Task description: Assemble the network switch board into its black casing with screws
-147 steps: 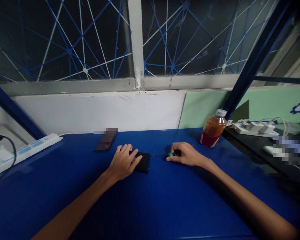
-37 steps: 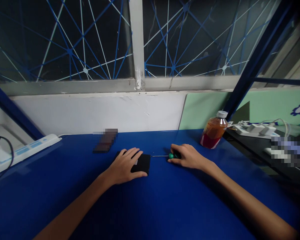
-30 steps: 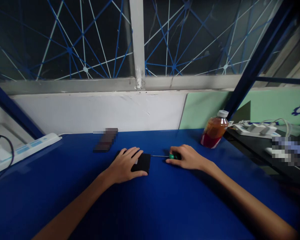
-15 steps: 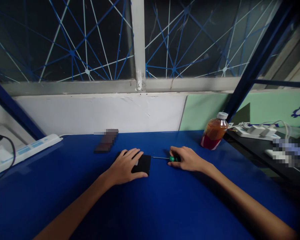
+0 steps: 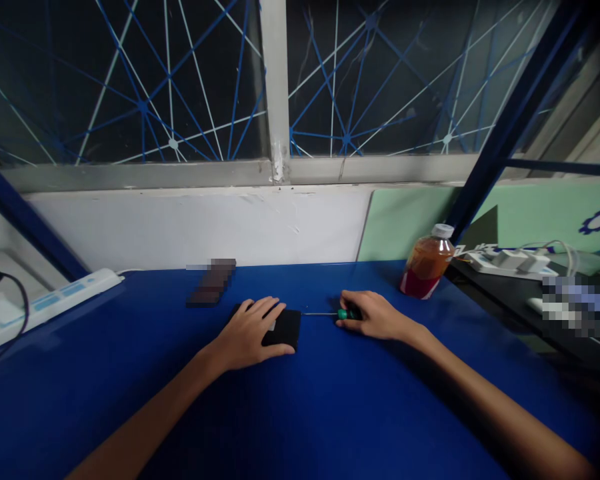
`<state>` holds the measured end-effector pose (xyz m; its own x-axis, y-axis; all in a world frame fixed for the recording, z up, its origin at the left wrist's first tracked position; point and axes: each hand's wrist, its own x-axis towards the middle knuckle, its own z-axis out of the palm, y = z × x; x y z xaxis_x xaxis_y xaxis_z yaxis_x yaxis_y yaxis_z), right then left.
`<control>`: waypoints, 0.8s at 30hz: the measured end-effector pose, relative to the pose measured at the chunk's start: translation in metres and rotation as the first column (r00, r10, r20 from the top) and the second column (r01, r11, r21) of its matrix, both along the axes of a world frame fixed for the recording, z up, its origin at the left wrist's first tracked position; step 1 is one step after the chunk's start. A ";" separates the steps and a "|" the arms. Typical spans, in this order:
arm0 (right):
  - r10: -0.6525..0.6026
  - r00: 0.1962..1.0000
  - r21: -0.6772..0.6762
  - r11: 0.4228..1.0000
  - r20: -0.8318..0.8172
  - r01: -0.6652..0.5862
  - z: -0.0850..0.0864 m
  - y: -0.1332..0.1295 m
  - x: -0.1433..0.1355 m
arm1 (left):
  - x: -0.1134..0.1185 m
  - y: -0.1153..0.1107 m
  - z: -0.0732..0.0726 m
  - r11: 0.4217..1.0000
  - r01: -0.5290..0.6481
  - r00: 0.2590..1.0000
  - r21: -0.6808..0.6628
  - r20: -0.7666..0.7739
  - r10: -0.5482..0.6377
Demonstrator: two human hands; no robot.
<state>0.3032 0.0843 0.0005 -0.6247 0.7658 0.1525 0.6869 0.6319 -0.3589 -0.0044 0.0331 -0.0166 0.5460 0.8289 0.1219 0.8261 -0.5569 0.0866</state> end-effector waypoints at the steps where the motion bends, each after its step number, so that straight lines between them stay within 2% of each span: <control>1: -0.002 1.000 -0.015 1.000 0.001 0.002 0.000 -0.001 -0.001 | 0.000 0.000 0.000 1.000 -0.004 1.000 -0.004 0.000 0.004; 3: -0.002 1.000 -0.022 1.000 0.004 0.002 0.001 -0.002 -0.002 | 0.000 0.000 0.001 1.000 -0.008 1.000 -0.013 -0.001 0.008; 11: -0.013 1.000 0.092 0.996 0.028 0.010 -0.001 0.001 0.001 | 0.000 0.000 0.001 1.000 -0.003 1.000 0.003 -0.006 0.003; 20: -0.012 1.000 0.100 0.995 0.025 0.010 -0.002 -0.002 -0.003 | -0.002 0.002 -0.008 0.996 0.006 0.999 0.094 0.042 -0.010; 24: -0.043 0.998 0.108 0.993 0.042 0.038 -0.001 -0.001 -0.001 | -0.001 0.000 -0.003 0.995 0.021 0.998 0.097 0.051 -0.026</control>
